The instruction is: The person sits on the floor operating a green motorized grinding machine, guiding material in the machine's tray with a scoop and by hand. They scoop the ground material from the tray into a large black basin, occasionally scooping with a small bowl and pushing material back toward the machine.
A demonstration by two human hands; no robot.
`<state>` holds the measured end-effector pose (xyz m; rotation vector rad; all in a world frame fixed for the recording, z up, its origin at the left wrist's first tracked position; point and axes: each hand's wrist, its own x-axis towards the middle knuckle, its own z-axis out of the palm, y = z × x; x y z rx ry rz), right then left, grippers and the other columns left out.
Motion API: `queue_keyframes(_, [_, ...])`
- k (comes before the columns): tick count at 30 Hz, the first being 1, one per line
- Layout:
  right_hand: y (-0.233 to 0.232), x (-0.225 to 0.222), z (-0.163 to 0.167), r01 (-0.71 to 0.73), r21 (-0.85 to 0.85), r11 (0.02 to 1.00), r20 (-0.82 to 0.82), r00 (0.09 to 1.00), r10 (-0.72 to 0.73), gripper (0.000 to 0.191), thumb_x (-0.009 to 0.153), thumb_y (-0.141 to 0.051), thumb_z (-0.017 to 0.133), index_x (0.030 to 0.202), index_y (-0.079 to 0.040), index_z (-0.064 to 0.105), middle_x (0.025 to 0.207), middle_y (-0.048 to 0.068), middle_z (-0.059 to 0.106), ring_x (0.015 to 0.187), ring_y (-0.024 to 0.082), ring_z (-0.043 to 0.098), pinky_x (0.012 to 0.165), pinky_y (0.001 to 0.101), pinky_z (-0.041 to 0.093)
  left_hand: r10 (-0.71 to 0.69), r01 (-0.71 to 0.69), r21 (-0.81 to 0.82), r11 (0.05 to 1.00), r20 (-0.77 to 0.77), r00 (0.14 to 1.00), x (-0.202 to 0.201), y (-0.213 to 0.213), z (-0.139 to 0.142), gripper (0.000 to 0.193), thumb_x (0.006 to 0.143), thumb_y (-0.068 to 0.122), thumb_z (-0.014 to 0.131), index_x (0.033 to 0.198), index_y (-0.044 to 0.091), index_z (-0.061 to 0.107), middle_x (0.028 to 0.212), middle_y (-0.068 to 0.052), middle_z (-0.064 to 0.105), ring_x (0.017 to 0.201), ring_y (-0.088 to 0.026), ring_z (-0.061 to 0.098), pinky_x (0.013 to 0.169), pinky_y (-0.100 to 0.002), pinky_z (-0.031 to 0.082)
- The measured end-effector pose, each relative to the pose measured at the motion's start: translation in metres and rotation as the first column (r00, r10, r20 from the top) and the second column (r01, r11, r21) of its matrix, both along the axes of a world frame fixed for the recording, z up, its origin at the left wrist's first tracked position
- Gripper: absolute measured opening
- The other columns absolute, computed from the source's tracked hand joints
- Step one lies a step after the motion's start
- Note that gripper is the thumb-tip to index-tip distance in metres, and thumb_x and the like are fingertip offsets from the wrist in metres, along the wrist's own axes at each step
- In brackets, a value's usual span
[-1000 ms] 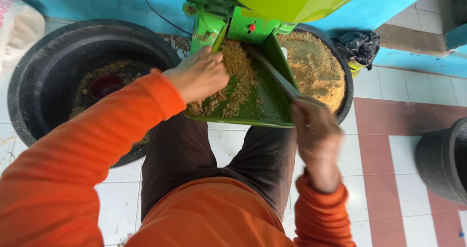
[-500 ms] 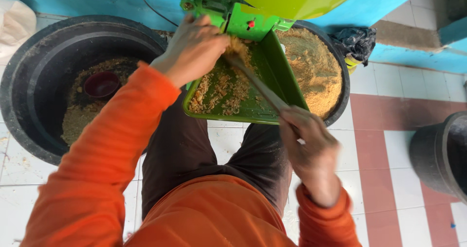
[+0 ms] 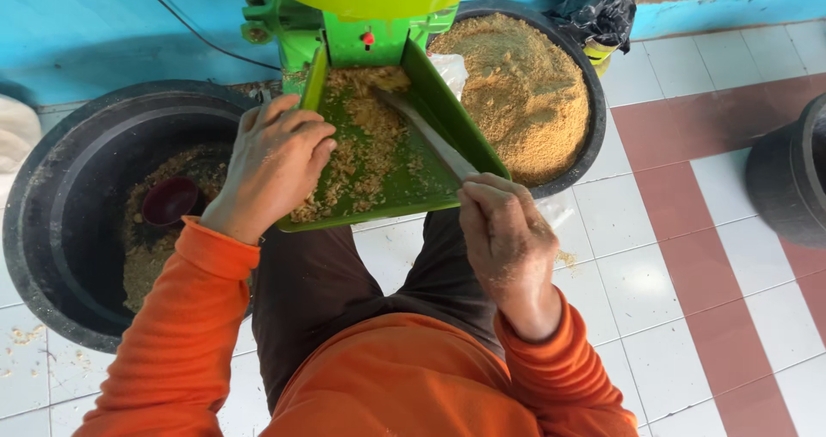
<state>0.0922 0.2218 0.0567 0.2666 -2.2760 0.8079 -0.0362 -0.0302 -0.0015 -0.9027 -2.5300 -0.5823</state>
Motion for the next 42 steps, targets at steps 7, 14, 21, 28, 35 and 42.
queue_keyframes(7, [0.017,-0.025,-0.002,-0.153,0.090,0.984,-0.007,0.988,0.155,0.016,0.098,0.002,0.074,0.110,0.001,0.064,0.115,0.015,0.073,0.097,0.026,0.074,0.083,0.0326,0.063,0.047,-0.032,-0.163,0.986,0.085,0.995,-0.001,0.014,0.023,0.011,0.098,0.020,0.073,0.097,0.009,0.076,0.094,-0.008,0.074,0.107,-0.028,0.066,0.098,-0.046,0.047])
queue_keyframes(14, [0.074,0.020,-0.023,-0.071,-0.368,0.927,-0.001,0.997,0.076,0.009,0.110,-0.005,0.064,0.114,-0.002,0.056,0.113,0.011,0.077,0.070,0.007,0.066,0.055,0.0203,0.055,0.114,-0.097,-0.093,0.991,0.206,0.972,-0.004,0.016,0.032,0.008,0.098,0.011,0.070,0.103,0.005,0.072,0.092,-0.015,0.074,0.089,-0.031,0.071,0.083,-0.046,0.054])
queue_keyframes(21, [0.091,0.001,-0.055,-0.096,-0.625,0.774,0.043,0.987,0.158,0.008,0.111,-0.005,0.062,0.114,-0.002,0.056,0.108,0.015,0.073,0.074,0.009,0.058,0.067,0.0229,0.052,-0.156,0.156,-0.008,0.988,0.058,0.986,0.002,0.043,0.041,0.032,0.095,0.005,0.069,0.126,0.000,0.064,0.124,-0.021,0.069,0.111,-0.036,0.067,0.098,-0.048,0.054])
queue_keyframes(28, [0.170,0.033,-0.060,-0.084,-0.849,0.522,-0.131,0.990,-0.054,0.011,0.119,-0.007,0.059,0.111,-0.005,0.051,0.106,0.018,0.073,0.066,0.010,0.056,0.060,0.0222,0.046,-0.364,0.366,0.000,0.930,-0.106,0.925,-0.014,0.119,0.075,0.030,0.101,0.008,0.069,0.130,0.003,0.063,0.143,-0.013,0.062,0.118,-0.032,0.067,0.098,-0.045,0.054])
queue_keyframes(35, [0.304,-0.007,-0.154,0.131,-0.892,0.434,0.009,0.963,-0.270,0.010,0.117,-0.008,0.056,0.109,-0.004,0.055,0.105,0.013,0.070,0.065,0.010,0.055,0.056,0.0235,0.044,-0.589,0.586,-0.154,0.795,0.034,0.808,-0.097,0.241,0.047,0.026,0.100,0.019,0.072,0.122,0.007,0.066,0.117,-0.010,0.072,0.099,-0.032,0.071,0.086,-0.045,0.056])
queue_keyframes(42, [0.373,-0.134,-0.380,0.450,-0.843,0.294,0.379,0.886,-0.268,0.020,0.106,-0.018,0.063,0.107,0.000,0.056,0.084,0.008,0.068,0.058,0.011,0.061,0.047,0.0242,0.048,-0.522,0.594,-0.129,0.794,0.356,0.775,-0.137,0.276,-0.004,0.027,0.094,0.027,0.075,0.111,0.006,0.073,0.085,-0.013,0.073,0.074,-0.031,0.071,0.066,-0.044,0.056])
